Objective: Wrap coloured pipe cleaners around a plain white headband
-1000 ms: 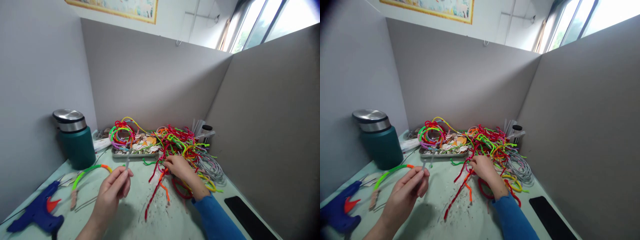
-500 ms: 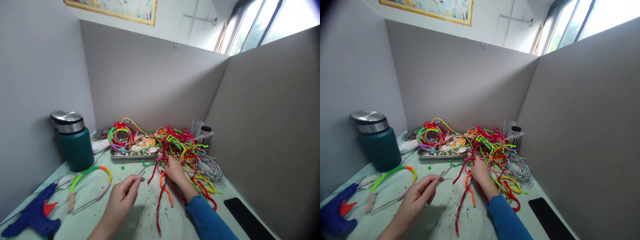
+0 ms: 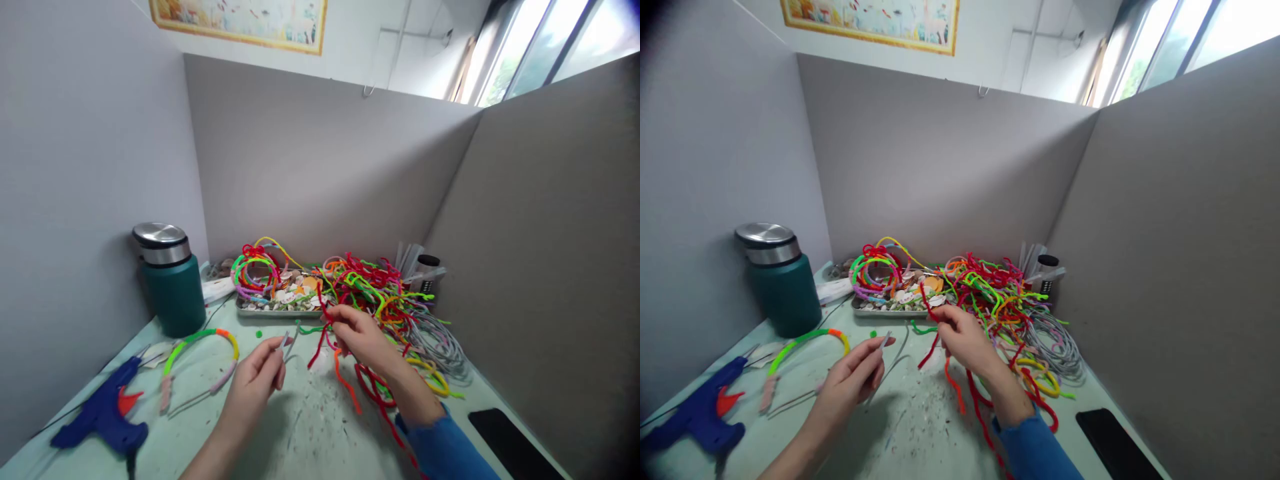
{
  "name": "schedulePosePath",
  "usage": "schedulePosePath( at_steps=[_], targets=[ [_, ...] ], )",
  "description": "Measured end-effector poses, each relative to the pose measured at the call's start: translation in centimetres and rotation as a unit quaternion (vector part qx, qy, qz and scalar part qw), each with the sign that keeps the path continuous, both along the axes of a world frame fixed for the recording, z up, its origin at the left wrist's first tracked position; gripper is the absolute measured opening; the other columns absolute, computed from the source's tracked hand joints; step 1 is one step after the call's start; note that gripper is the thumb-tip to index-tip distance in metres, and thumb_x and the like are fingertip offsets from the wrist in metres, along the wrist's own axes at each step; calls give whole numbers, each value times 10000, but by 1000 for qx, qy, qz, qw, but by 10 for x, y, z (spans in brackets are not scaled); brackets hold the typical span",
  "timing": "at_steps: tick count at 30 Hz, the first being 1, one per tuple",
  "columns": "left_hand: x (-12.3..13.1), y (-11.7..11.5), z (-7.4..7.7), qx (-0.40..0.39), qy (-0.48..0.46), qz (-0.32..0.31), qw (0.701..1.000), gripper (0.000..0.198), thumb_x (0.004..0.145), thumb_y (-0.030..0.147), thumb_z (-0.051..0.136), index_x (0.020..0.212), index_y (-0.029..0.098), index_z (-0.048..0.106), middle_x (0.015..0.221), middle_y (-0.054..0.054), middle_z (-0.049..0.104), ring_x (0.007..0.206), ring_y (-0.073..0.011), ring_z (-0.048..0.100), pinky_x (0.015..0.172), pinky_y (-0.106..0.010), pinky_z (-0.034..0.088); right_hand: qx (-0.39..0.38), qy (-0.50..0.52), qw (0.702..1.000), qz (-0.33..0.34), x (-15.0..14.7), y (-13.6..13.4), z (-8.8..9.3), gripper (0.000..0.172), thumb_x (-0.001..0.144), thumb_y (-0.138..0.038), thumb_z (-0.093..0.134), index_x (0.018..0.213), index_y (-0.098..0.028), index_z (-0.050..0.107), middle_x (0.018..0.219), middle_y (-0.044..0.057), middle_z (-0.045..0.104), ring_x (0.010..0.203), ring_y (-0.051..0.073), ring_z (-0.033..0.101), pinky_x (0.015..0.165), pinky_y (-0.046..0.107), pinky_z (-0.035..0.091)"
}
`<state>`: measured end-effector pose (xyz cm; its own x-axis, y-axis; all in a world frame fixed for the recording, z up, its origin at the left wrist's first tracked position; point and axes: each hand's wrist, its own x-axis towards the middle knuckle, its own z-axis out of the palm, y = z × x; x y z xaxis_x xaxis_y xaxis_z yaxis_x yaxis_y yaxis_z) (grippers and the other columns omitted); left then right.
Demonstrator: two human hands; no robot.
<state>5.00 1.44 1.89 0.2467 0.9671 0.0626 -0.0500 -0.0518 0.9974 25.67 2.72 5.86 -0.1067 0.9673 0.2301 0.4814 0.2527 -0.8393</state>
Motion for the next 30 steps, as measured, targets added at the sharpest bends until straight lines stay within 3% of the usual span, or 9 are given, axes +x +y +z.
schedulePosePath(
  at_steps=[2, 4, 9, 12, 15, 19, 24, 27, 30],
  targets=[
    [0, 2, -1, -12, -14, 8, 1000, 457, 817, 445, 490, 1134, 117, 521, 484, 75, 388, 435, -69, 270, 416, -186, 179, 94, -75, 992, 24, -12, -10, 9, 262, 761, -88, 440, 922, -185, 623, 792, 14, 584, 710, 134, 547, 640, 236, 416],
    [0, 3, -2, -6, -16, 24, 1000, 475, 786, 460, 537, 1115, 118, 534, 490, 76, 381, 440, -66, 280, 411, -180, 182, 126, -135, 981, 58, -22, -19, 15, 291, 768, -53, 436, 927, -189, 638, 828, 25, 578, 768, 140, 541, 675, 242, 397],
    [1, 4, -2, 16, -29, 62, 997, 448, 759, 492, 566, 1030, 137, 583, 478, 84, 342, 446, -67, 296, 413, -176, 197, 124, -219, 963, 96, -32, -29, 17, 319, 775, -37, 443, 975, -200, 629, 834, 30, 549, 762, 137, 526, 675, 238, 385],
    [-1, 5, -1, 17, -21, 93, 995, 381, 784, 504, 527, 850, 139, 617, 434, 84, 324, 430, -64, 266, 410, -184, 179, 90, -235, 961, 118, -30, -33, 19, 266, 774, -47, 457, 914, -186, 635, 824, 28, 571, 758, 137, 530, 695, 241, 389],
    [-2, 5, -1, 22, -8, 107, 994, 378, 776, 491, 546, 634, 142, 567, 417, 78, 312, 428, -58, 259, 410, -188, 170, 43, -201, 969, 137, -34, -35, 20, 183, 779, -105, 505, 882, -185, 632, 815, 17, 602, 753, 136, 539, 674, 231, 396],
    [-2, 5, -3, 28, -9, 86, 996, 385, 770, 465, 567, 562, 144, 519, 438, 69, 331, 437, -51, 277, 413, -183, 173, -5, -64, 992, 106, -49, -33, 10, 118, 804, -196, 528, 882, -180, 614, 809, 5, 613, 738, 123, 552, 609, 201, 401],
    [0, 3, -2, 10, -28, 57, 998, 309, 751, 450, 593, 759, 142, 622, 472, 67, 390, 417, -47, 280, 397, -179, 174, -53, 25, 993, 100, -57, -26, -3, 118, 810, -197, 499, 716, -158, 559, 595, -42, 506, 518, 72, 484, 478, 170, 364],
    [0, 4, -1, 2, -53, 63, 997, 387, 730, 444, 615, 965, 137, 628, 456, 74, 396, 414, -55, 297, 393, -173, 180, -60, 26, 993, 96, -54, -26, -2, 105, 806, -199, 500, 722, -162, 550, 597, -45, 500, 505, 69, 489, 457, 166, 363],
    [0, 5, -2, -2, -58, 70, 996, 398, 709, 440, 635, 951, 125, 640, 444, 67, 407, 424, -63, 336, 394, -169, 196, -76, 56, 990, 101, -55, -27, -1, 68, 811, -225, 502, 788, -174, 540, 636, -44, 509, 493, 71, 494, 438, 167, 381]
  ],
)
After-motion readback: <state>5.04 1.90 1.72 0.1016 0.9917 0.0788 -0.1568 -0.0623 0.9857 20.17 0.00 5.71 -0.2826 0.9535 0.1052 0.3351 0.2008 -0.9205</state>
